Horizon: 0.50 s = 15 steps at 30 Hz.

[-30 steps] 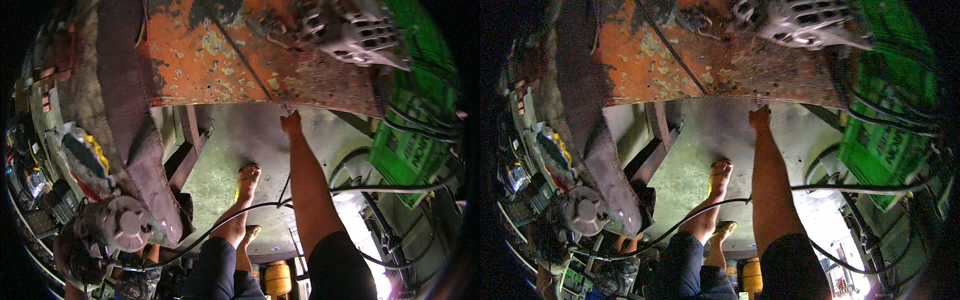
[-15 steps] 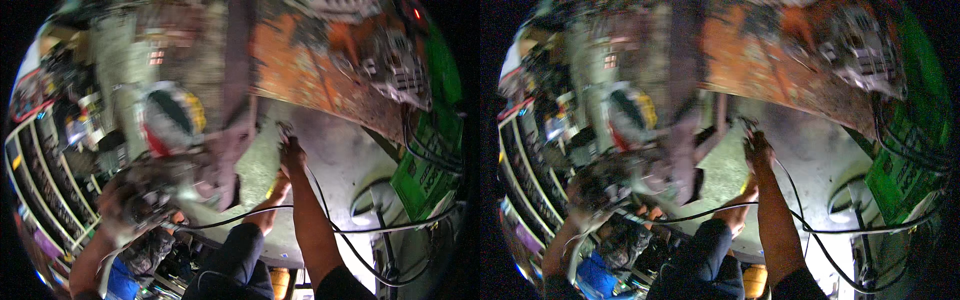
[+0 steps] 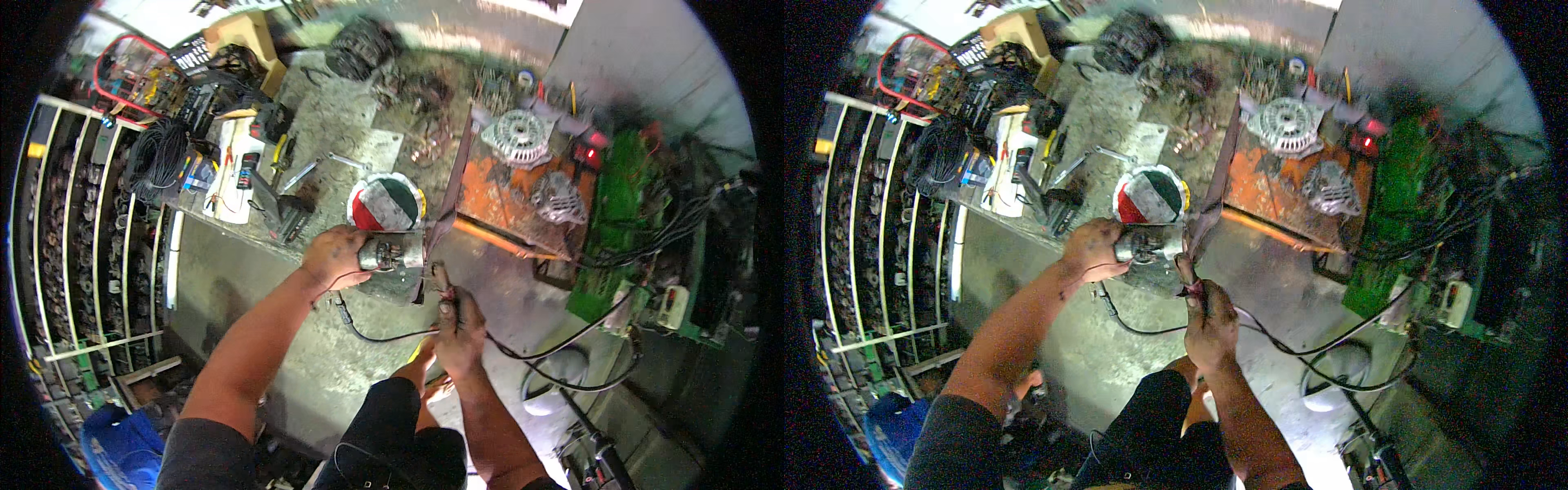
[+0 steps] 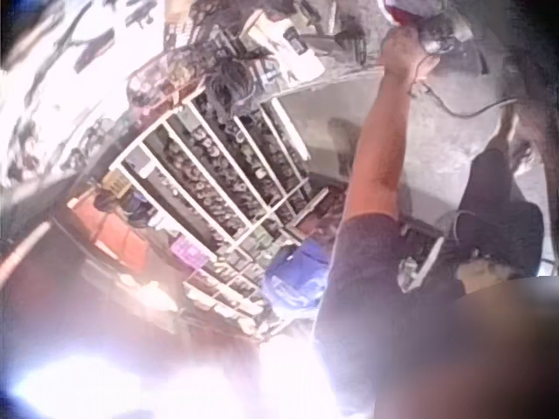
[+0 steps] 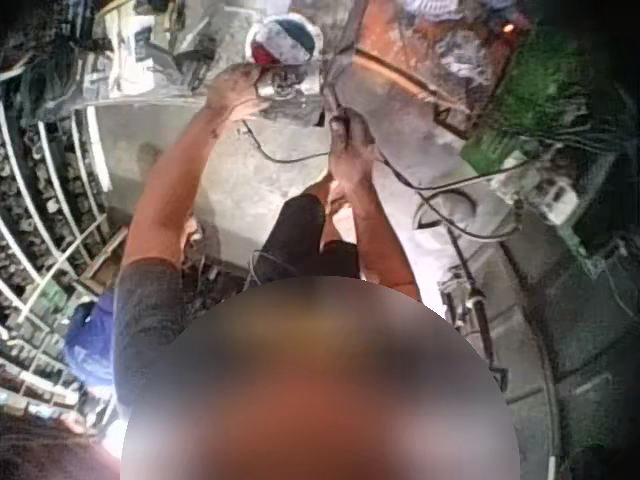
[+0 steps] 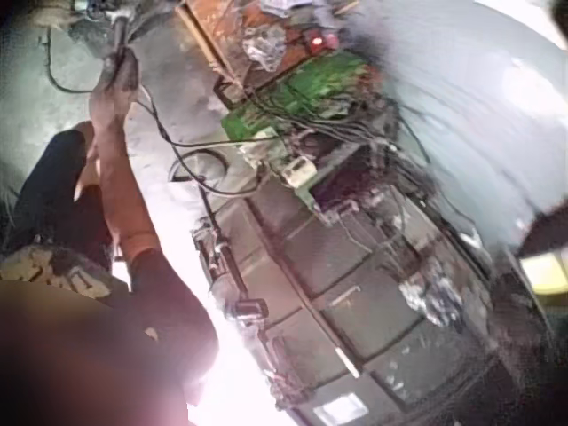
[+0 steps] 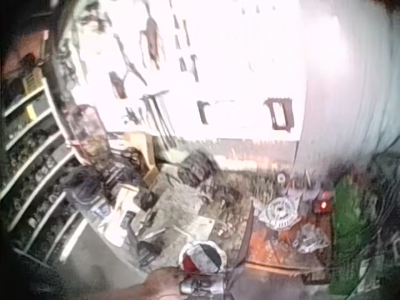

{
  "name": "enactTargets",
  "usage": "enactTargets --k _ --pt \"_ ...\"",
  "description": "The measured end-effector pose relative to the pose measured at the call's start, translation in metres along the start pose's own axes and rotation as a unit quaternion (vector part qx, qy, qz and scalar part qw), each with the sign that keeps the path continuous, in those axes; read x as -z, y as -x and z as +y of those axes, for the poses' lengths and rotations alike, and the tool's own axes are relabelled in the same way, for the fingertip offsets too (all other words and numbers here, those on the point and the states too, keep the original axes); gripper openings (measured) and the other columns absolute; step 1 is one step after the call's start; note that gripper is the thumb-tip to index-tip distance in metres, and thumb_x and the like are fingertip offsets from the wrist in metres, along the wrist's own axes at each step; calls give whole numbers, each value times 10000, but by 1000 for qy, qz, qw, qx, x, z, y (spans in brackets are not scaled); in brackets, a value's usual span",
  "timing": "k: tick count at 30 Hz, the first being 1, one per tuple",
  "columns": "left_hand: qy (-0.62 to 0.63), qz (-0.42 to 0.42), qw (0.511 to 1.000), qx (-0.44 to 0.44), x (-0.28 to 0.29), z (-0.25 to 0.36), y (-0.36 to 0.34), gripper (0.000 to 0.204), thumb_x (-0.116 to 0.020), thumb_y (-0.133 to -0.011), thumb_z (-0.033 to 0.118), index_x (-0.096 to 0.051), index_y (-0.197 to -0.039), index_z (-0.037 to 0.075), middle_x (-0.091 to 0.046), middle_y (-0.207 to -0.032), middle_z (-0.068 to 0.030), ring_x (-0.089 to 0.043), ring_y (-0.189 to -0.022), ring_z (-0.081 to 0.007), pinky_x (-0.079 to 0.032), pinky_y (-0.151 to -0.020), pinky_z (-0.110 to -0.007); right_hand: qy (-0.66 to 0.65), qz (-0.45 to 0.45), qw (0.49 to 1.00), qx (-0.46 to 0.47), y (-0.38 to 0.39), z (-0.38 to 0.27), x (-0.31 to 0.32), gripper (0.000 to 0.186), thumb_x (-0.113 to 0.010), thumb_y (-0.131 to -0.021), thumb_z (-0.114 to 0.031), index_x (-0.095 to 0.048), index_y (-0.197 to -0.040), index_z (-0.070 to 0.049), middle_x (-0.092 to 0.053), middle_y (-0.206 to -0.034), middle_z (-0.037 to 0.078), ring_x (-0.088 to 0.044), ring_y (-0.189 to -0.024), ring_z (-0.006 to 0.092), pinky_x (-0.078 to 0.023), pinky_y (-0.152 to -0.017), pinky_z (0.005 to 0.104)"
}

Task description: The person works at a cluttered workbench, handling a small electrical component and connecting wires. They move to a bench grinder to clean or shape a part, then return to the workbench to continue assembling the component with tools.

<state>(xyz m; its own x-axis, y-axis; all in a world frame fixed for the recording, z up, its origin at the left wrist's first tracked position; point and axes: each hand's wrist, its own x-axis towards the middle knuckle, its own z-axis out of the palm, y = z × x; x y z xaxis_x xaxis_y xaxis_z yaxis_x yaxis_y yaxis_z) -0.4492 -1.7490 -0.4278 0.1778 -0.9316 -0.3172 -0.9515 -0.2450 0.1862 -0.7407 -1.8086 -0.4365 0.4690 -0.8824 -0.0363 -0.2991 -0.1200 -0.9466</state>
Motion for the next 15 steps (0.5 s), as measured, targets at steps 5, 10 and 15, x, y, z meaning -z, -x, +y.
enactTargets --k 5,10,15 --pt "26 43 999 -9 1 -3 9 558 -831 -702 443 -693 -1091 67 -729 -1064 -193 -702 -1055 -398 -575 -938 -492 145 -83 974 -151 9 -30 -21 334 -528 -1108 -301 -725 -1120 -32 -744 -1058 262 -708 -1013 470 -540 -880 544" --pt "-2 -10 1000 9 -5 -8 5 592 -830 -727 455 -682 -1167 86 -740 -1106 -179 -714 -1070 -370 -593 -923 -485 193 -87 967 -142 6 -32 -41 429 -489 -1117 -378 -734 -1146 -26 -739 -1064 271 -698 -1016 486 -532 -888 565" --pt "27 -30 999 -1 -5 -15 3 647 -834 -770 477 -663 -1247 76 -734 -1146 -174 -703 -1107 -367 -597 -926 -488 203 -71 960 -180 -6 -36 -60 465 -490 -1113 -397 -745 -1072 -10 -733 -1025 288 -693 -991 504 -521 -880 577"
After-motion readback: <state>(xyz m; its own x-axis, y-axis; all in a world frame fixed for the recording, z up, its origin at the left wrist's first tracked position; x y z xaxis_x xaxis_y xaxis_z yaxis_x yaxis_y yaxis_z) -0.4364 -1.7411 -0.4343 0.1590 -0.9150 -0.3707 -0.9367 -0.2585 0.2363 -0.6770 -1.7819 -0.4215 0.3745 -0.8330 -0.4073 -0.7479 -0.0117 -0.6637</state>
